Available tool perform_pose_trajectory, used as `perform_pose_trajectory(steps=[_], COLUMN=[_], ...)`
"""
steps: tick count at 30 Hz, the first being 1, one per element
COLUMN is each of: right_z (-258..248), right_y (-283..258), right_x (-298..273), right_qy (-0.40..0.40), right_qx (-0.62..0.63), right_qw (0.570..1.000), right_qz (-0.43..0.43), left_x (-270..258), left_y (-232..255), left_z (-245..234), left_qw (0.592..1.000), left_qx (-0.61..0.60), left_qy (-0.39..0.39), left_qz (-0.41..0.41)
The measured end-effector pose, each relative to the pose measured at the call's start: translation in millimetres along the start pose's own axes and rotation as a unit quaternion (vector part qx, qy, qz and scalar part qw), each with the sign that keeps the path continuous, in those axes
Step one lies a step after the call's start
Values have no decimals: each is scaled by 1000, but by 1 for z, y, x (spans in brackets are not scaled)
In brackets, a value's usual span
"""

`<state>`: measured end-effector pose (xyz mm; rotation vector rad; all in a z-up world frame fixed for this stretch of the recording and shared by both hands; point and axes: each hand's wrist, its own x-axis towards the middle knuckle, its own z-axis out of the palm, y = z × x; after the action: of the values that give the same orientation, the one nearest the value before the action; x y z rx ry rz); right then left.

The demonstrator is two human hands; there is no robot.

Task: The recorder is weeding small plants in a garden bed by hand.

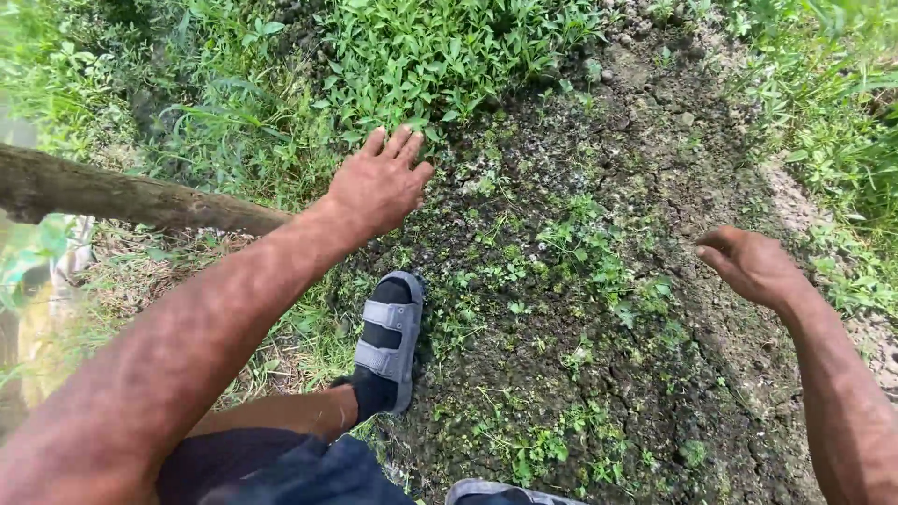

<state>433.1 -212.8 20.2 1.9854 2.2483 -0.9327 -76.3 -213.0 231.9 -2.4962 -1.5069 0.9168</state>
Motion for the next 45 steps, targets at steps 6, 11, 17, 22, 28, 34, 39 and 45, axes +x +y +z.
perform_pose_trajectory(steps=[6,11,17,22,28,34,39,45], right_z=[8,9,18,20,8,-6,-31,-23], right_y=[-26,-41,-32,-28,-40,-45,-89,-90], right_x=[11,3,5,19,22,26,18,9], right_qy=[-33,-52,-61,-64,-45,-33,-27,-9], right_qx=[-6,-4,8,19,-2,25,-4,-5], right_qw=[999,999,998,998,999,999,1000,998], right_qz=[15,-12,-5,-9,-8,5,2,-60], left_x=[-14,-35,-56,-55,-72,-112,-113,-84], left_y=[-6,-17,-29,-22,-32,-94,-103,-86], left_z=[49,70,40,88,93,60,37,45], left_qw=[1000,995,989,994,994,963,944,965], left_qx=[-16,45,35,-11,83,205,223,158], left_qy=[-25,-86,-108,-66,-61,-27,-137,-37], left_qz=[-9,-24,-92,-83,-30,-171,-200,-206])
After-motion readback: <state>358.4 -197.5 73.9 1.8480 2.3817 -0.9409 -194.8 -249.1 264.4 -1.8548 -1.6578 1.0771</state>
